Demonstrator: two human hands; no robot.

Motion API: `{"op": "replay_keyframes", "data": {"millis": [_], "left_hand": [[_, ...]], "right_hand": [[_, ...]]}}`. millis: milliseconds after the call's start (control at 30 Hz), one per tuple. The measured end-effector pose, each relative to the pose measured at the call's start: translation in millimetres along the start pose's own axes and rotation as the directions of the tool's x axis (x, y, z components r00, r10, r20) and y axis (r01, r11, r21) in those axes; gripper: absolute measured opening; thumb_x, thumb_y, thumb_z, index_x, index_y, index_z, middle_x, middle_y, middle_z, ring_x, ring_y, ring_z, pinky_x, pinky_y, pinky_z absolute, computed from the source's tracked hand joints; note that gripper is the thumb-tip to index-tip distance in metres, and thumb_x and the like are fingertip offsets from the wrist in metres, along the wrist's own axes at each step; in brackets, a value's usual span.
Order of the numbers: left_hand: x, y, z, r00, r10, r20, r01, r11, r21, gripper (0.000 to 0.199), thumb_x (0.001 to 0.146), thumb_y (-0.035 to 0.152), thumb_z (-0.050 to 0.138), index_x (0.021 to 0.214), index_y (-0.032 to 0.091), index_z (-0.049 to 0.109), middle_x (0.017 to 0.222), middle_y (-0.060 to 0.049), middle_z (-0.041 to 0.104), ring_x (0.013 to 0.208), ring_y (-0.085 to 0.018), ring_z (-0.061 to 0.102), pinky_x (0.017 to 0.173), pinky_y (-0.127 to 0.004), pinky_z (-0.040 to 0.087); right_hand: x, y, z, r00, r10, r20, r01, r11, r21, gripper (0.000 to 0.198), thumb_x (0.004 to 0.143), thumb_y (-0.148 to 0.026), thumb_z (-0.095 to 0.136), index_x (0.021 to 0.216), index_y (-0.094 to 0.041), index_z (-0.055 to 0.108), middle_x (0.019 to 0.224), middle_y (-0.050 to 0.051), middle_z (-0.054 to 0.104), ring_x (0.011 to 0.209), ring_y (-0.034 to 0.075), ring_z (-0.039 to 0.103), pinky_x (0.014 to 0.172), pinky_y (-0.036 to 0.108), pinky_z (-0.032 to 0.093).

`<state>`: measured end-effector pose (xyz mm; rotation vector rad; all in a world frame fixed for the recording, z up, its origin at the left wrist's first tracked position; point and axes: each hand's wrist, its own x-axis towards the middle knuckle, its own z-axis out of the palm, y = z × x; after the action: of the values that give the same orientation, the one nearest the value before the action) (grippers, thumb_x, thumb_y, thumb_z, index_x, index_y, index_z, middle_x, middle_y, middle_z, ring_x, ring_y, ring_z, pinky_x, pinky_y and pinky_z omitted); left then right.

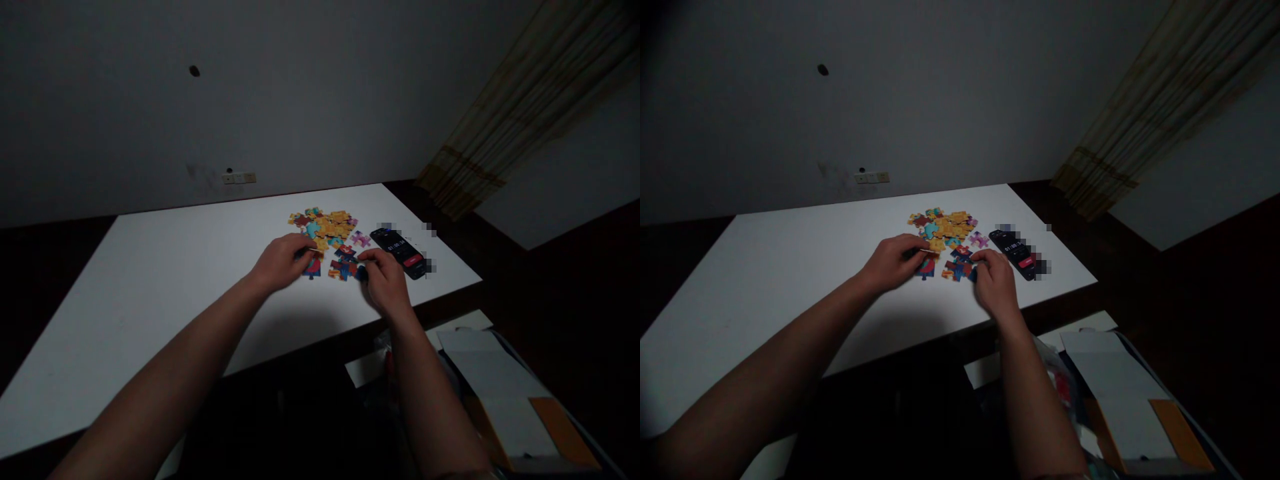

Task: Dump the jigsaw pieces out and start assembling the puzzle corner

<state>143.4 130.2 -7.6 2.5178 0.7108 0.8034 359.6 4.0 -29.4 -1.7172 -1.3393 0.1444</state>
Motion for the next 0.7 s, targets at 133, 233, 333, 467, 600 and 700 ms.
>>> {"op": "replay_keyframes", "data": {"millis": [133, 233, 333, 467, 600, 700], "left_hand": [[1, -21, -9, 0.988, -0.106, -0.108, 0.114, 0.991, 0.067, 0.026, 0.091, 0.029, 0.048, 0.111, 0.022, 0.063, 0.114, -0.005, 0.066, 0.106, -0.020, 0.058, 0.095, -0.040, 0.046], [2, -35, -13, 0.968, -0.205, -0.148, 0.223, 0.967, 0.120, 0.026, 0.090, 0.026, 0.049, 0.111, 0.019, 0.063, 0.116, -0.005, 0.065, 0.109, -0.021, 0.056, 0.098, -0.041, 0.043], [2, -42, -14, 0.950, -0.274, -0.153, 0.296, 0.944, 0.145, 0.027, 0.089, 0.024, 0.050, 0.112, 0.019, 0.064, 0.118, -0.005, 0.065, 0.109, -0.021, 0.056, 0.098, -0.040, 0.043], [0, -43, -11, 0.940, -0.311, -0.141, 0.330, 0.932, 0.149, 0.027, 0.088, 0.023, 0.049, 0.108, 0.027, 0.067, 0.118, -0.001, 0.066, 0.107, -0.020, 0.059, 0.095, -0.037, 0.046], [1, -44, -10, 0.924, -0.365, -0.110, 0.379, 0.912, 0.159, 0.032, 0.086, 0.021, 0.047, 0.109, 0.033, 0.067, 0.123, 0.003, 0.064, 0.111, -0.022, 0.059, 0.096, -0.038, 0.046], [2, -48, -10, 0.920, -0.373, -0.120, 0.390, 0.904, 0.177, 0.033, 0.085, 0.019, 0.047, 0.107, 0.030, 0.069, 0.126, 0.001, 0.063, 0.113, -0.025, 0.059, 0.097, -0.040, 0.046]], "right_hand": [[1, 1, -1, 1.000, 0.019, 0.010, -0.019, 1.000, 0.010, 0.027, 0.080, -0.016, 0.043, 0.089, -0.026, 0.066, 0.090, 0.005, 0.063, 0.089, 0.026, 0.058, 0.080, 0.043, 0.045], [0, 1, 0, 0.999, 0.017, 0.028, -0.017, 1.000, 0.009, 0.027, 0.080, -0.015, 0.043, 0.090, -0.027, 0.066, 0.090, 0.005, 0.063, 0.090, 0.026, 0.058, 0.081, 0.043, 0.045], [-1, -2, 0, 0.999, 0.005, 0.049, -0.004, 1.000, -0.008, 0.027, 0.080, -0.015, 0.044, 0.091, -0.028, 0.065, 0.093, 0.004, 0.064, 0.094, 0.026, 0.058, 0.083, 0.043, 0.044], [9, -19, -4, 0.988, -0.075, 0.139, 0.086, 0.993, -0.077, 0.023, 0.083, -0.018, 0.046, 0.094, -0.026, 0.064, 0.096, 0.005, 0.065, 0.096, 0.026, 0.058, 0.085, 0.041, 0.044], [50, -45, 4, 0.898, -0.196, 0.395, 0.271, 0.952, -0.145, 0.022, 0.089, -0.024, 0.044, 0.097, -0.026, 0.065, 0.098, 0.007, 0.067, 0.092, 0.025, 0.060, 0.083, 0.039, 0.044], [92, -58, 30, 0.831, -0.245, 0.500, 0.385, 0.901, -0.200, 0.020, 0.090, -0.027, 0.047, 0.093, -0.025, 0.066, 0.095, 0.009, 0.067, 0.092, 0.026, 0.059, 0.082, 0.039, 0.043]]}}
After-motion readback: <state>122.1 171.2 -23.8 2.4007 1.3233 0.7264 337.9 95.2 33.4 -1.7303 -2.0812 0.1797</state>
